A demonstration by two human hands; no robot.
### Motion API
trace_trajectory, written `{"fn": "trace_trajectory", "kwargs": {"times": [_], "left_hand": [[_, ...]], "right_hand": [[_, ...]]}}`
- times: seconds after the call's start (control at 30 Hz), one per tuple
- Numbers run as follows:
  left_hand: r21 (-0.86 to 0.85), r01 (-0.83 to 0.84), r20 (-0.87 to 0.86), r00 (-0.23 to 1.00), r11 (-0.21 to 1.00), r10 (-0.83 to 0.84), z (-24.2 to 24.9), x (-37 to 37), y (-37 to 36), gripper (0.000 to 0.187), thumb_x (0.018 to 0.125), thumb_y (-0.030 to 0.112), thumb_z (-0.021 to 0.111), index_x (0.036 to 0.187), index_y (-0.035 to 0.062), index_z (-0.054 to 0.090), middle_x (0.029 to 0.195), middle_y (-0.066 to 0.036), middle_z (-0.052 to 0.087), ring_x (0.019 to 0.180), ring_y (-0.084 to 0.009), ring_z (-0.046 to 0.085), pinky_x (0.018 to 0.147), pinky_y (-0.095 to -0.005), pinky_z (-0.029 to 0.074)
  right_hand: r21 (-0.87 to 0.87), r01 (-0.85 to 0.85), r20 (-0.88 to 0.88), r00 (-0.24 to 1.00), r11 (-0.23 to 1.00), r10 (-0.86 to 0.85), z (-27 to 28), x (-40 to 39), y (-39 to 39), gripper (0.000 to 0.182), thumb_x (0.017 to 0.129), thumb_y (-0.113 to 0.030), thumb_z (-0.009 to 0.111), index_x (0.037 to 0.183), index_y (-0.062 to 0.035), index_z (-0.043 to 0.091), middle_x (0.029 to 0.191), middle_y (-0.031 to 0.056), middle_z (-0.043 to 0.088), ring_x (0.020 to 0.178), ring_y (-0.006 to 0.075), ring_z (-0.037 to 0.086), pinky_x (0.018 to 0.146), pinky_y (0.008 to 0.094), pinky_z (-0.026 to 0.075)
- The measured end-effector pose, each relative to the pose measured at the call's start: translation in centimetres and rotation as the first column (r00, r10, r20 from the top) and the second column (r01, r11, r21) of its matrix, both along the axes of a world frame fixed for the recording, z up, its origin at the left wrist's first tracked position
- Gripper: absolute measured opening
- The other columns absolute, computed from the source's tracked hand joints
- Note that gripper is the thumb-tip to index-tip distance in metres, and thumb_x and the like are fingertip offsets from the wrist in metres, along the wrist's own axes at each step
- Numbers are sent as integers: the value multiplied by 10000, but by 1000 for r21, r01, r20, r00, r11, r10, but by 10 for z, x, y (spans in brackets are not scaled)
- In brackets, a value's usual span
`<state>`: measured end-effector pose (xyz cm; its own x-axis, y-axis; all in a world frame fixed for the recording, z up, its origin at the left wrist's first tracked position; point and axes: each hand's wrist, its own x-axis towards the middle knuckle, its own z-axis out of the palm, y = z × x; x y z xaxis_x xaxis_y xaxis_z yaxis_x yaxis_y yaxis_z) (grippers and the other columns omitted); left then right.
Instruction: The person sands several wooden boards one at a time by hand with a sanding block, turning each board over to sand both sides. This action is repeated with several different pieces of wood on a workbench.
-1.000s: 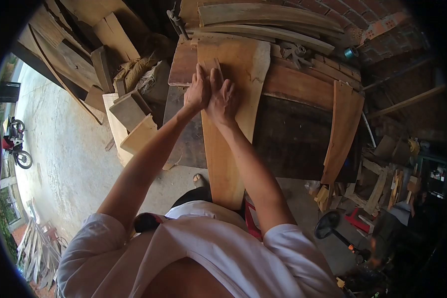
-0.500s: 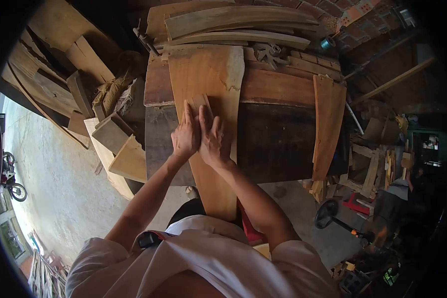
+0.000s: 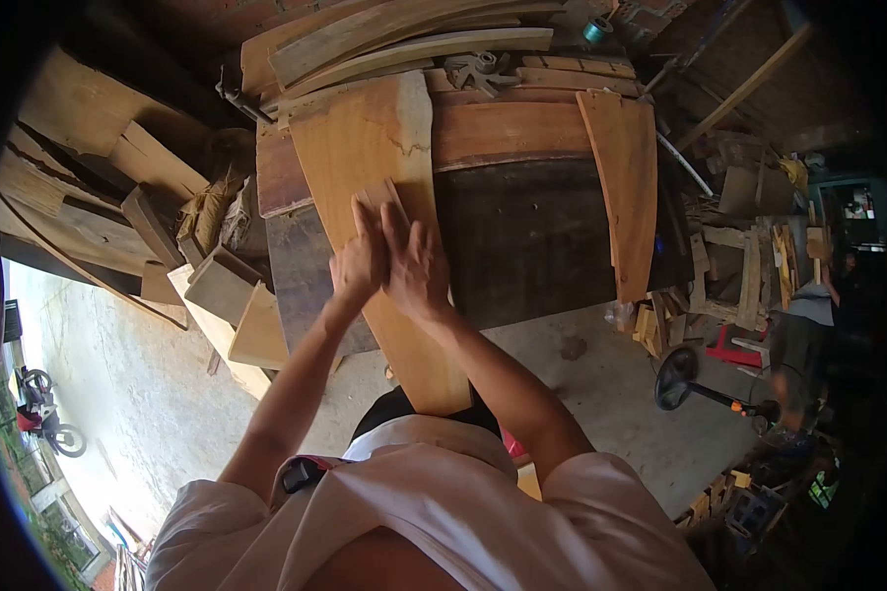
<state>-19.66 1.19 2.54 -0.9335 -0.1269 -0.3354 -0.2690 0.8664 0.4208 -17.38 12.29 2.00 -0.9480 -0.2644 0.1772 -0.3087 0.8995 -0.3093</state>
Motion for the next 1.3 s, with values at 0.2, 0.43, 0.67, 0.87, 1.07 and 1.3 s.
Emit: {"fn": "trace_trajectory", "kwargs": {"times": [0.2,0.43,0.67,0.87,1.07,1.3], "left_hand": [[135,60,76,995,989,-71,-12,141,38,837,972,474,395,1504,-26,-14,686,-219,670,590,-395,662,510,-490,512],[61,76,-50,996,995,-73,-15,-17,13,792,977,460,363,1512,3,-1,753,-223,683,658,-417,665,583,-517,513],[121,-41,-66,997,992,50,0,-234,-5,783,954,583,265,1536,117,27,1171,-287,621,1107,-436,598,935,-512,442],[190,-44,-26,998,981,50,-7,-190,3,761,962,567,274,1532,134,14,1204,-292,604,1136,-453,576,953,-518,436],[145,78,-13,997,986,-77,-19,48,34,811,974,458,391,1517,41,-42,814,-268,679,713,-451,664,628,-536,518],[143,165,10,986,976,-168,-19,101,36,823,966,426,423,1505,-19,-12,695,-222,671,581,-412,651,515,-518,511]], "right_hand": [[33,11,208,978,999,-17,2,136,44,876,740,-163,718,1484,-58,268,1000,207,457,905,365,511,725,438,509],[-89,-13,37,999,996,17,6,-21,17,833,730,-148,698,1463,-51,313,995,222,488,888,365,536,653,417,501],[-118,19,-164,986,993,-38,-15,-230,-11,700,810,-220,635,1433,-94,342,1029,219,517,950,396,552,767,491,517],[-24,97,-161,982,995,-100,-17,-182,-6,668,856,-237,601,1451,-121,321,1059,219,504,952,389,541,760,481,510],[-6,76,58,995,997,-76,0,46,34,784,783,-185,664,1477,-85,313,966,188,480,866,336,513,711,404,475],[-71,108,222,971,992,-90,-2,96,41,860,732,-162,708,1481,-65,297,943,212,470,859,362,514,683,430,503]]}}
